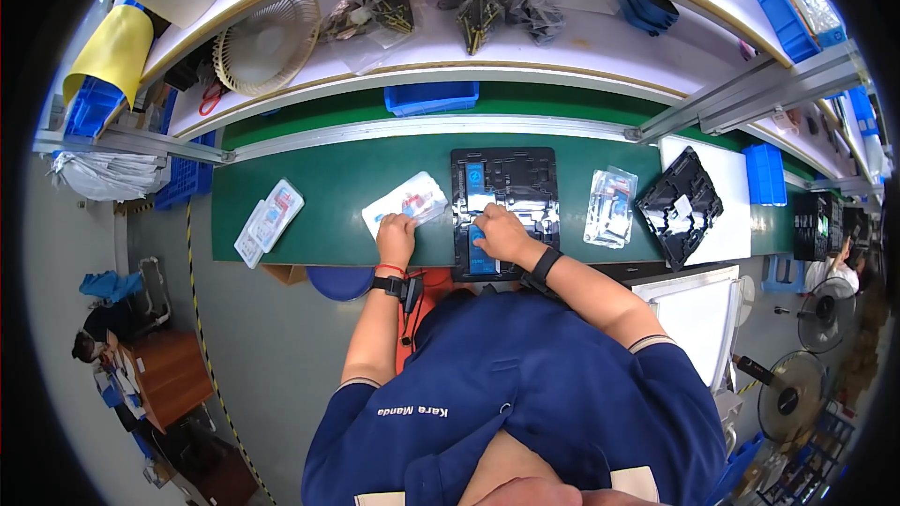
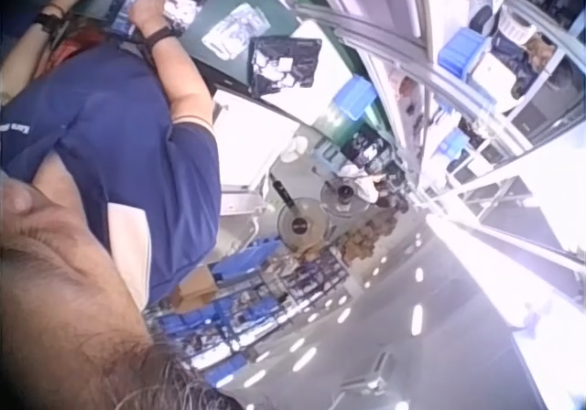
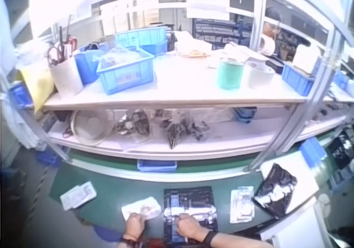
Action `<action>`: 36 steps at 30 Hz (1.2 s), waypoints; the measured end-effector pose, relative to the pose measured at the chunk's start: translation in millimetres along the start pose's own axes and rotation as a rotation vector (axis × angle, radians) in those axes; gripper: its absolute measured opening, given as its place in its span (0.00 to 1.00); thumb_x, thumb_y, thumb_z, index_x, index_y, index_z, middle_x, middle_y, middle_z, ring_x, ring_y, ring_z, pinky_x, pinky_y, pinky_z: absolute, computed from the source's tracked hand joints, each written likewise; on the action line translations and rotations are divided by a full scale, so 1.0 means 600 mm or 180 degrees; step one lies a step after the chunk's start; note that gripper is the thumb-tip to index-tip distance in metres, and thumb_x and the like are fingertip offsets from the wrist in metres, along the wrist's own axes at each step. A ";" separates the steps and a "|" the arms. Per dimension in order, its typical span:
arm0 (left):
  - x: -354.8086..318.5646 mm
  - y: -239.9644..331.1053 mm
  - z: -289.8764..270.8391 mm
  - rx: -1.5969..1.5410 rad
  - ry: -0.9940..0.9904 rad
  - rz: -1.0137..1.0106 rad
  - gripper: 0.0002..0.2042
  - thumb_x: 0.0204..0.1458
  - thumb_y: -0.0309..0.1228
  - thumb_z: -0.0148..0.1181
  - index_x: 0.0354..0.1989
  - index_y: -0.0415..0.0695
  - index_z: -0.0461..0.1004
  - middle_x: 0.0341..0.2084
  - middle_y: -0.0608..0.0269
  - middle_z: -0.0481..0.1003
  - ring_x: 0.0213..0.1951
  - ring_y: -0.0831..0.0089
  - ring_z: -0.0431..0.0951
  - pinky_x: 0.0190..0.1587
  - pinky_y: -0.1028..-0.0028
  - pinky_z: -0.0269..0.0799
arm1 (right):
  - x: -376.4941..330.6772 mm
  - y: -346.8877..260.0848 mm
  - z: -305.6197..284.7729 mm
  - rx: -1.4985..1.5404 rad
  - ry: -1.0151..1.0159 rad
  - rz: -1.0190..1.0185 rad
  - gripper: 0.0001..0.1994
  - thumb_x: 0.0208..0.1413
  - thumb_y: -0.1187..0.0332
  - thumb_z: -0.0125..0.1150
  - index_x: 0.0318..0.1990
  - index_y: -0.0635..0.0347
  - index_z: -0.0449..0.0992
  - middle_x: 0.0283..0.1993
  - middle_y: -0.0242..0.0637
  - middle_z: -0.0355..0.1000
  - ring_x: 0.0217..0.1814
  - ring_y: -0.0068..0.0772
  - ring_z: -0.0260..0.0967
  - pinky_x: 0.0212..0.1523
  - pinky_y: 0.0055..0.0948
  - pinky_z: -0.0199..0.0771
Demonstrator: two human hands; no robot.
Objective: The recorder prepares foam packaging and then inserts electronic assemblies into protective bags and trays.
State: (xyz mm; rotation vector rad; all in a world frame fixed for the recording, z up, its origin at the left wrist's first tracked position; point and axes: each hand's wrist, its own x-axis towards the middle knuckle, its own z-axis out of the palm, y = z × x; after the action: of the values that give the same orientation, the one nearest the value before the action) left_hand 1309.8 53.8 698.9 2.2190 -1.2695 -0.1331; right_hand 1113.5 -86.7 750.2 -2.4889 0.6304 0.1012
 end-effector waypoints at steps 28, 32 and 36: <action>0.080 -0.024 -0.135 -0.4154 0.1204 -0.1952 0.07 0.53 0.29 0.52 0.29 0.39 0.73 0.27 0.66 0.72 0.29 0.81 0.70 0.34 0.79 0.66 | -0.039 0.042 -0.163 0.2601 0.1119 0.0623 0.09 0.46 0.78 0.60 0.32 0.61 0.65 0.25 0.30 0.69 0.28 0.15 0.65 0.30 0.18 0.64; 0.069 0.053 -0.144 -0.3210 0.0463 -0.1051 0.02 0.45 0.22 0.60 0.27 0.39 0.73 0.22 0.68 0.73 0.27 0.83 0.69 0.32 0.82 0.65 | -0.039 0.006 -0.216 0.3521 0.1491 -0.0061 0.10 0.48 0.79 0.58 0.35 0.62 0.64 0.27 0.28 0.68 0.29 0.13 0.64 0.31 0.16 0.64; 0.054 0.141 -0.136 -0.2577 -0.0164 -0.0450 0.03 0.43 0.22 0.62 0.24 0.37 0.73 0.23 0.66 0.74 0.27 0.81 0.71 0.33 0.81 0.66 | -0.049 -0.033 -0.282 0.2981 0.1826 -0.0442 0.09 0.47 0.78 0.59 0.35 0.62 0.65 0.28 0.29 0.69 0.31 0.15 0.65 0.32 0.18 0.65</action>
State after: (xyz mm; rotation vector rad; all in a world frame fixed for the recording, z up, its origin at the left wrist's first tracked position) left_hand 1292.0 30.0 817.0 1.5924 -0.8575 -0.6397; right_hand 1085.9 -151.8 907.7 -1.6069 0.5411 -0.8009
